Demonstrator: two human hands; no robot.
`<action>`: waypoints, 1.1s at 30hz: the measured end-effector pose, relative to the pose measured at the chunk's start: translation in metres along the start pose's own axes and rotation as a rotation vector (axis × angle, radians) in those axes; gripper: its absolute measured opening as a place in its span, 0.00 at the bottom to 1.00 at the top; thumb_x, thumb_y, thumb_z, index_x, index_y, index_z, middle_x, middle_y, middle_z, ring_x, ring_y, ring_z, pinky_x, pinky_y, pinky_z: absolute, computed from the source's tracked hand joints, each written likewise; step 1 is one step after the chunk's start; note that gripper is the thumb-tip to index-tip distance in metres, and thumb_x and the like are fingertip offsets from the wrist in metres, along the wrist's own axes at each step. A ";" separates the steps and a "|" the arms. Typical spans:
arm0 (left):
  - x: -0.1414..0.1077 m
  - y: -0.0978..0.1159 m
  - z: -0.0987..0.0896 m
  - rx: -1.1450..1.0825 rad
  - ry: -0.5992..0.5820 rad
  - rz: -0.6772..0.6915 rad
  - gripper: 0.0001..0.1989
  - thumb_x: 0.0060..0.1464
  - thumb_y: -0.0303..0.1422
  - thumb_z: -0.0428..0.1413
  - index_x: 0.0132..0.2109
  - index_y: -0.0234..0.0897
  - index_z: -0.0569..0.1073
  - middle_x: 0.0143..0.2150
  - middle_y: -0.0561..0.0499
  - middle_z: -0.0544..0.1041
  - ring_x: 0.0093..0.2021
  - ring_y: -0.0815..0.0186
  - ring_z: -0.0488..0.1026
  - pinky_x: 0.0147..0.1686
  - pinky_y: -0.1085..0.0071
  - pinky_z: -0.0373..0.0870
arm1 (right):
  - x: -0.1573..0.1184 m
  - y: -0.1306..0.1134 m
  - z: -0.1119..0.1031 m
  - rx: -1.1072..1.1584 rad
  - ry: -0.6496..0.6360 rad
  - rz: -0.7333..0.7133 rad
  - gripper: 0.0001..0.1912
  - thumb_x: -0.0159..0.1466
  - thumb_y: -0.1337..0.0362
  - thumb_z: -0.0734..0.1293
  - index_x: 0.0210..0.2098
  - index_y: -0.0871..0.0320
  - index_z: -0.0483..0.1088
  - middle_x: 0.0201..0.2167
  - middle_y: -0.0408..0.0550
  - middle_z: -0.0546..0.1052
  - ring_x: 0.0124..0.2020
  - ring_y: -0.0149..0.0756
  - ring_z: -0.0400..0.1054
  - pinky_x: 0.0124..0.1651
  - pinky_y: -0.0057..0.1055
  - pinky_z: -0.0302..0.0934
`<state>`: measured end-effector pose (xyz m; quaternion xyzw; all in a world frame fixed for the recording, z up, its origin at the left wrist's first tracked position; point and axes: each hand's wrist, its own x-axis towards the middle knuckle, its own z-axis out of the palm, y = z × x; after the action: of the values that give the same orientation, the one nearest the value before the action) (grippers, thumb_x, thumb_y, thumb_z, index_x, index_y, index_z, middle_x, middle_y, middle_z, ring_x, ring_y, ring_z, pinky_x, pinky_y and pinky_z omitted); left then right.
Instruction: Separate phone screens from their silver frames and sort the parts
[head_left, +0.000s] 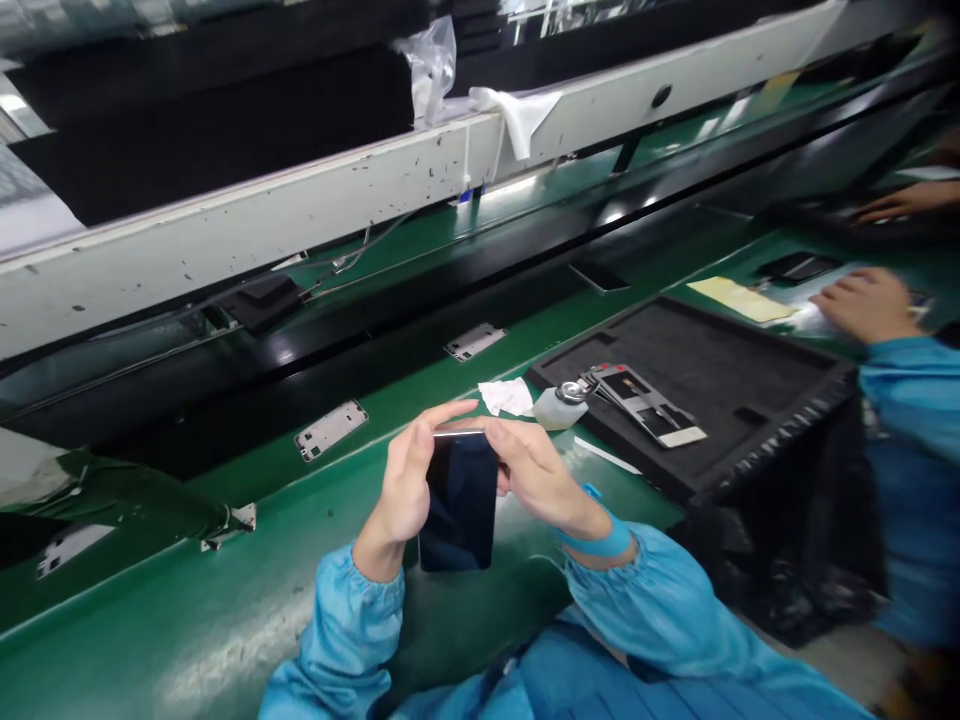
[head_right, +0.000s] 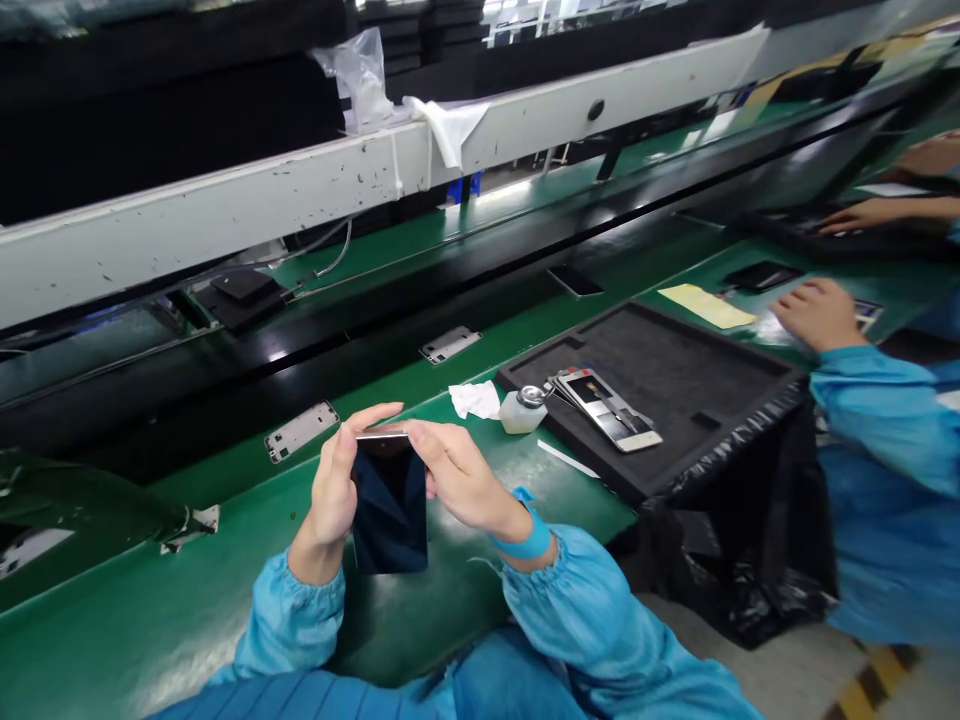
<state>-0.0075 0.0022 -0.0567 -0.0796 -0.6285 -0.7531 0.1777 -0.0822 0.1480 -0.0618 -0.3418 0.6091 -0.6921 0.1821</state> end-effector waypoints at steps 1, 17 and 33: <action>0.000 -0.001 0.001 0.030 0.010 0.021 0.32 0.73 0.58 0.49 0.60 0.38 0.82 0.55 0.42 0.87 0.54 0.50 0.85 0.59 0.55 0.78 | -0.001 -0.002 0.000 -0.024 0.007 0.001 0.39 0.72 0.30 0.62 0.39 0.61 0.81 0.14 0.36 0.62 0.14 0.27 0.52 0.18 0.26 0.48; 0.013 -0.014 0.005 0.102 0.117 0.036 0.28 0.67 0.59 0.58 0.44 0.39 0.86 0.48 0.41 0.87 0.53 0.49 0.83 0.62 0.55 0.75 | 0.011 0.040 -0.008 0.005 0.123 0.039 0.40 0.69 0.26 0.61 0.34 0.59 0.78 0.15 0.39 0.64 0.16 0.30 0.55 0.18 0.28 0.52; 0.017 0.003 -0.022 -0.456 0.462 0.007 0.34 0.71 0.64 0.44 0.55 0.39 0.73 0.39 0.43 0.86 0.33 0.56 0.86 0.35 0.60 0.85 | -0.014 0.061 -0.010 -0.073 -0.554 0.168 0.42 0.72 0.29 0.58 0.25 0.59 0.76 0.15 0.46 0.73 0.16 0.33 0.67 0.24 0.30 0.64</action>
<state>-0.0200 -0.0225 -0.0523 0.0537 -0.3865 -0.8719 0.2958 -0.0888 0.1530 -0.1244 -0.4727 0.5868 -0.5325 0.3856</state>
